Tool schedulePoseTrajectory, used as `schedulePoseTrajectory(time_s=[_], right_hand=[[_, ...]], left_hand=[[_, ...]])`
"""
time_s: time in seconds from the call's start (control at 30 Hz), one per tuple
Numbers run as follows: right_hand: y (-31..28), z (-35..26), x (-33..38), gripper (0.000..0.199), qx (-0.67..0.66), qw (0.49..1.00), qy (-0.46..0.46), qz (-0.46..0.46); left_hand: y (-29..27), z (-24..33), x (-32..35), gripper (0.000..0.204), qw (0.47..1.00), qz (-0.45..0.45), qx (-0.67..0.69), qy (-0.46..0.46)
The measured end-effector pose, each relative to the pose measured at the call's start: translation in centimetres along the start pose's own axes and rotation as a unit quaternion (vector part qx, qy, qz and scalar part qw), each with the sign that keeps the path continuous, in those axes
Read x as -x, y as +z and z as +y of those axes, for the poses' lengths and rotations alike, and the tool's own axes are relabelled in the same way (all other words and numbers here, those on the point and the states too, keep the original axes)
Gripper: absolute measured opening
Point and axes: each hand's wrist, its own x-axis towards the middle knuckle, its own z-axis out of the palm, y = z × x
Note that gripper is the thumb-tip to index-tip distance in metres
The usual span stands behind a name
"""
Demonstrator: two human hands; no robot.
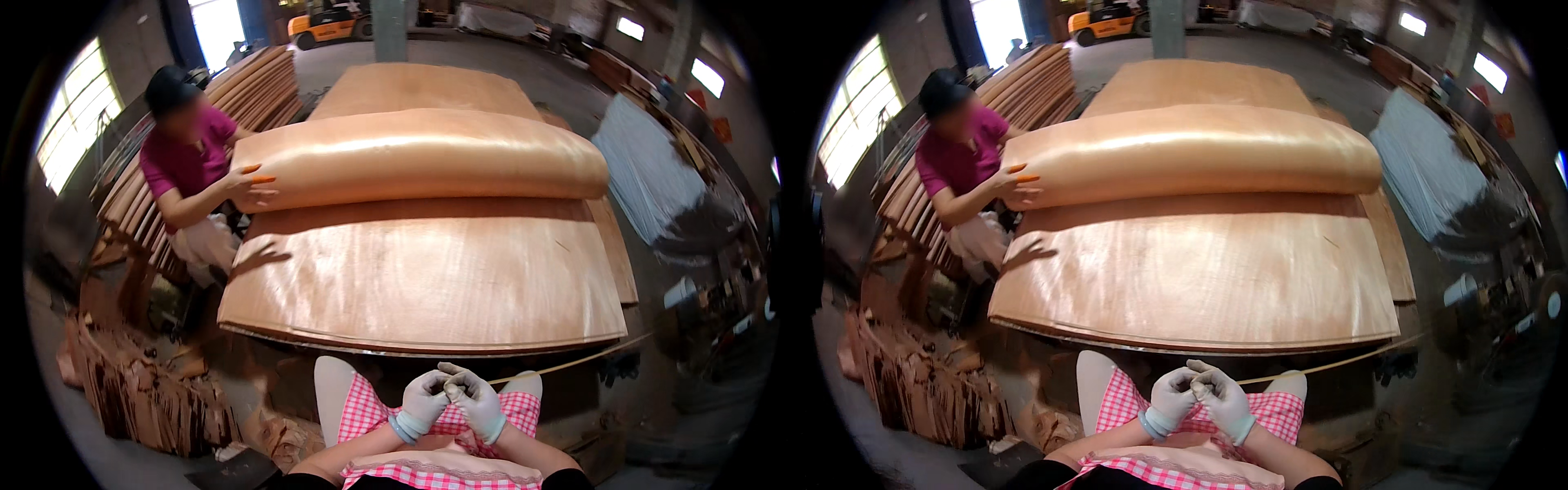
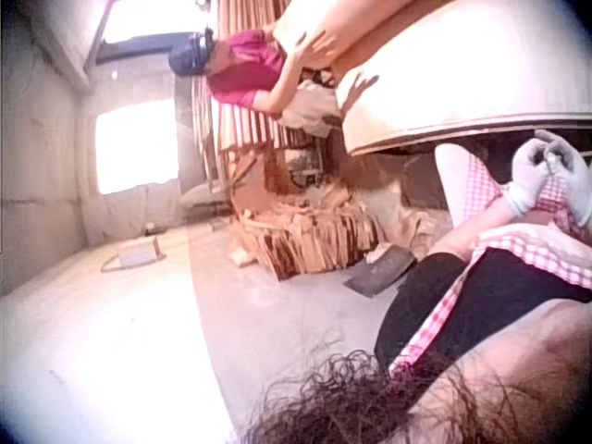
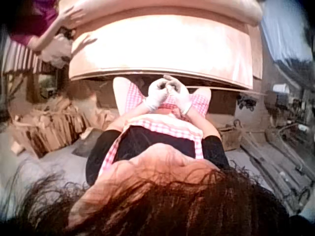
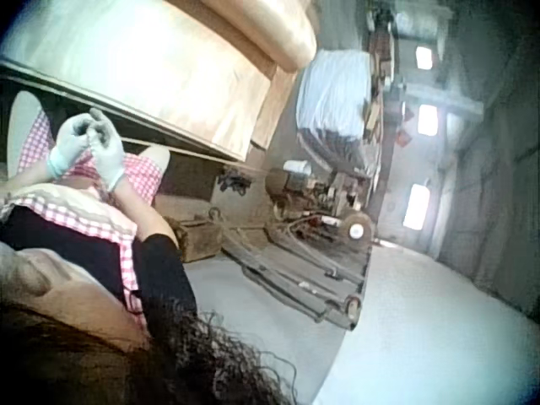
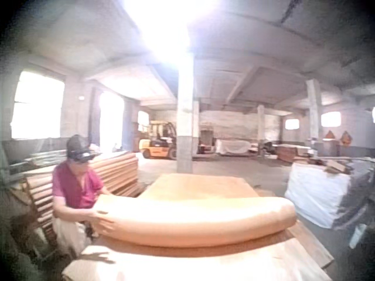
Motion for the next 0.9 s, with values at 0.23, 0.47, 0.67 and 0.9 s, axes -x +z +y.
schedulePoseTrajectory(time_s=[0.23, 0.47, 0.67, 0.9], right_hand=[[2.9, 1.1, -1.3, 0.057, -0.045, 0.999, 0.017, 0.018], [2.8, 1.1, -2.3, 0.055, 0.149, 0.989, -0.010, -0.020], [2.5, -3.7, -2.2, 0.018, 0.568, 0.813, -0.126, 0.016], [-1.5, -6.2, -1.4, 0.013, 0.611, 0.782, -0.097, 0.072]], left_hand=[[-1.9, -4.1, 1.4, 0.015, 0.980, 0.014, 0.186, -0.064], [-2.4, -3.6, 1.0, 0.013, 0.948, 0.051, 0.290, -0.123], [-4.2, -2.2, 0.1, 0.011, 0.930, 0.114, 0.342, -0.069], [-7.2, -2.8, -1.4, 0.011, 0.934, 0.176, 0.310, -0.007]])
